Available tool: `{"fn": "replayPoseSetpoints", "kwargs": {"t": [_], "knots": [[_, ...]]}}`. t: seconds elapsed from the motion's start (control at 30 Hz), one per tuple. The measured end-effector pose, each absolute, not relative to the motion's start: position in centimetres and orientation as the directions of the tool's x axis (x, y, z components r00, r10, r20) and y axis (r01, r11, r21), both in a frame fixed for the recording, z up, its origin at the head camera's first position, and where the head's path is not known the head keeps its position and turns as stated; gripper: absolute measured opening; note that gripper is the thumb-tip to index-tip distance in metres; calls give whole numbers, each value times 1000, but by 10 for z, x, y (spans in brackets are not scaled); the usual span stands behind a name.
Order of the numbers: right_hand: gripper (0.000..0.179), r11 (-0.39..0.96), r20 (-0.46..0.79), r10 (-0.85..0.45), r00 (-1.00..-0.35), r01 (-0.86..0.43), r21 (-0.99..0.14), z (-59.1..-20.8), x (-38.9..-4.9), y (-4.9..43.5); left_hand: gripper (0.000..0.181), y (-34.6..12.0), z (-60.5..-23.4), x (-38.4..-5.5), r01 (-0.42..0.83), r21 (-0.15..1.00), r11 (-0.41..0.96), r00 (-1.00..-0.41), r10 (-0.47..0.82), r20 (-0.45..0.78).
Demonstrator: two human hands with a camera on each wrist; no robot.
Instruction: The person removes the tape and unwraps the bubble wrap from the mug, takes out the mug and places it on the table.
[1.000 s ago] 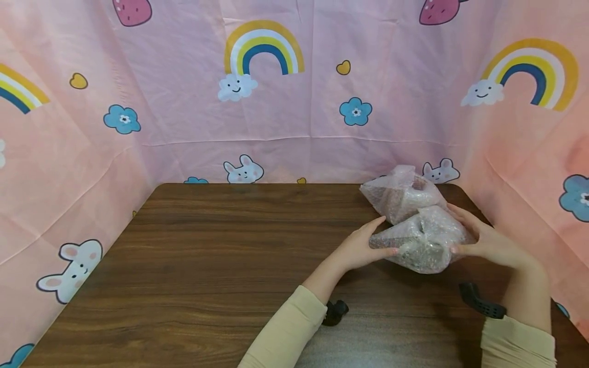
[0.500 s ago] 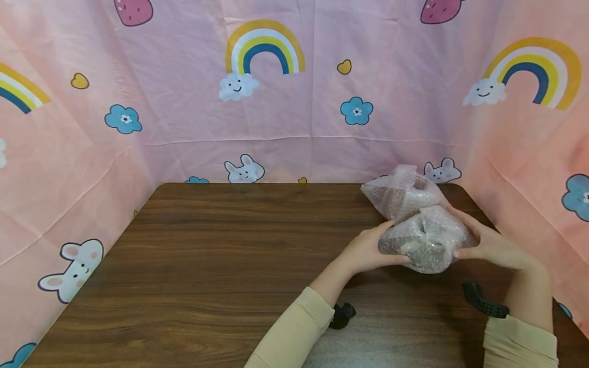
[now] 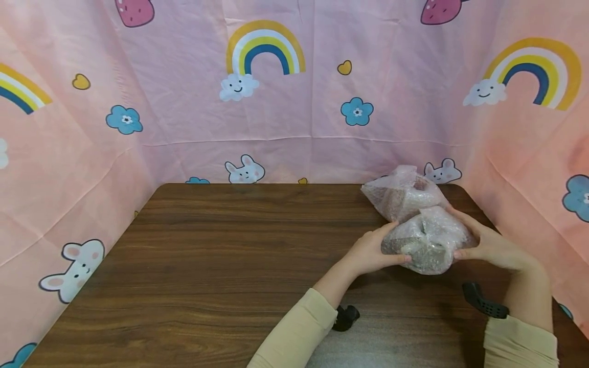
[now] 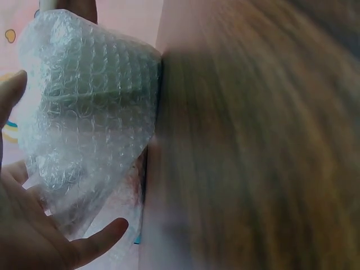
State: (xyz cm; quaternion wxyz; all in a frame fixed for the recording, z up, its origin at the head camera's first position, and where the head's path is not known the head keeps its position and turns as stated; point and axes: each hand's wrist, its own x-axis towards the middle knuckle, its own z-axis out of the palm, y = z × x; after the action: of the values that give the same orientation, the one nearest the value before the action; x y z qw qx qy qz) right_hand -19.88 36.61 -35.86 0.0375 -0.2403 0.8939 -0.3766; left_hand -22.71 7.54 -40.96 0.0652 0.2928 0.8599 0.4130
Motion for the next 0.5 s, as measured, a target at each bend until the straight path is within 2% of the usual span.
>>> {"fn": "replayPoseSetpoints", "kwargs": {"t": [0.5], "knots": [[101,626,141,-435,-889,-411,-663,-354,-199,361,76,78,-411,-226,413,781,469,-834,539,117]]}}
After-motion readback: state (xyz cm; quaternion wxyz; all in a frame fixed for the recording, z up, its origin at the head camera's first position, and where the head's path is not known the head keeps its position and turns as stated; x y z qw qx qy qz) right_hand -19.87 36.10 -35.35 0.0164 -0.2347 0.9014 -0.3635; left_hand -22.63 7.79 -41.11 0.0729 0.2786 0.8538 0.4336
